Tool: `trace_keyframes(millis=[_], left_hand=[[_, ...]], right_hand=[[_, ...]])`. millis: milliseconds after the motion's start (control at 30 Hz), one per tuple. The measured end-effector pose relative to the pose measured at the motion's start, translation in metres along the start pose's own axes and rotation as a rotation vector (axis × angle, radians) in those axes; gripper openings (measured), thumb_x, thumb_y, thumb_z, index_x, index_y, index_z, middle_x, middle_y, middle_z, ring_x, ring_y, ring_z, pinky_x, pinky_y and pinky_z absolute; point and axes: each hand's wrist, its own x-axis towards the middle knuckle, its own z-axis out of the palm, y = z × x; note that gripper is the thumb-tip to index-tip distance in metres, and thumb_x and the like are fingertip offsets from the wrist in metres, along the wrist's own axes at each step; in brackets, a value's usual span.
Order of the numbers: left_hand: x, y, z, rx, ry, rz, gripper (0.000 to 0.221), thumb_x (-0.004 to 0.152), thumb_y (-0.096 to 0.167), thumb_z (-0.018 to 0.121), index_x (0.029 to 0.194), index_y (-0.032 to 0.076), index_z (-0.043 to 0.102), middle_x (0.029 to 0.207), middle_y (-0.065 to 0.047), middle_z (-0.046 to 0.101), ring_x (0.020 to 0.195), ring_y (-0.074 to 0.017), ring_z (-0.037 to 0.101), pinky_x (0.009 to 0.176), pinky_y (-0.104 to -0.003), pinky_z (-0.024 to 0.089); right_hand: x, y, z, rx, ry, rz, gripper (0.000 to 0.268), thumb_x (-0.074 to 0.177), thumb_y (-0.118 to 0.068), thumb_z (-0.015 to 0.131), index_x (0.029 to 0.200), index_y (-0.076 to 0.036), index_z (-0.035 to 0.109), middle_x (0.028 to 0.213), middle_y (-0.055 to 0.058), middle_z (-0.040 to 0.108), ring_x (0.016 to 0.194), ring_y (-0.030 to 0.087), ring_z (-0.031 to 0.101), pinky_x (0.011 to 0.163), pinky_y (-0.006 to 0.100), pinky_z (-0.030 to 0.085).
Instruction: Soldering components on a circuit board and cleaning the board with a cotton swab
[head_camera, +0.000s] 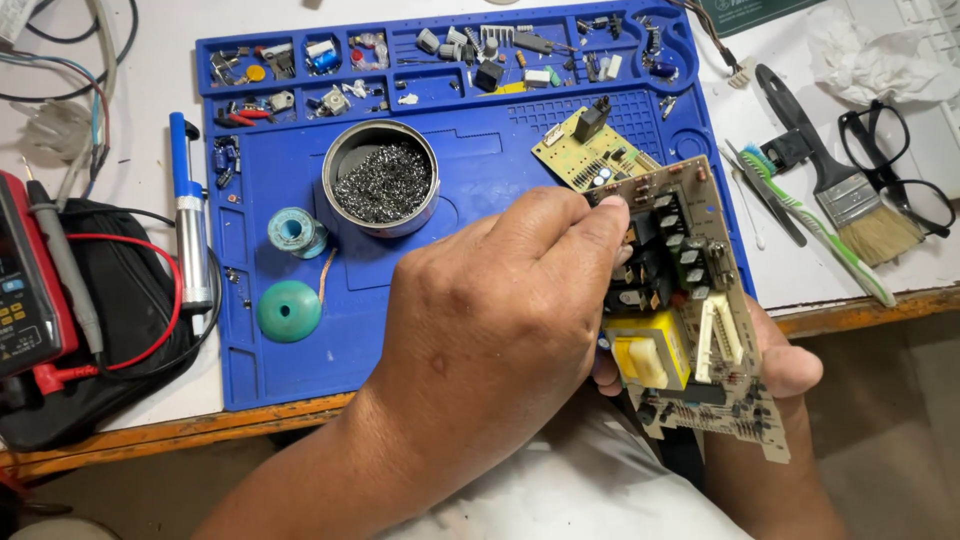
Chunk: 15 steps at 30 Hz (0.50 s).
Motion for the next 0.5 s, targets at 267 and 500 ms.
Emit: trace_keyframes(millis=[267, 500], left_hand=[[0.002, -0.009, 0.008, 0.047, -0.054, 0.002, 0.018, 0.112, 0.013, 0.077, 0.130, 0.009, 0.081, 0.108, -0.008, 0.072, 0.080, -0.0337, 0.074, 0.059, -0.050, 0.051], [0.003, -0.012, 0.008, 0.087, -0.108, 0.003, 0.022, 0.106, 0.018, 0.081, 0.126, 0.012, 0.078, 0.110, -0.006, 0.074, 0.077, -0.0335, 0.074, 0.055, -0.050, 0.050]], right_hand=[[0.003, 0.003, -0.001, 0.001, 0.025, -0.027, 0.103, 0.111, -0.023, 0.103, 0.178, 0.014, 0.035, 0.164, 0.043, 0.059, 0.139, 0.057, 0.071, 0.114, 0.067, 0.062], [-0.001, -0.043, 0.196, 0.008, 0.047, -0.049, 0.100, 0.109, -0.022, 0.100, 0.178, 0.014, 0.038, 0.162, 0.042, 0.062, 0.139, 0.057, 0.071, 0.113, 0.067, 0.062]])
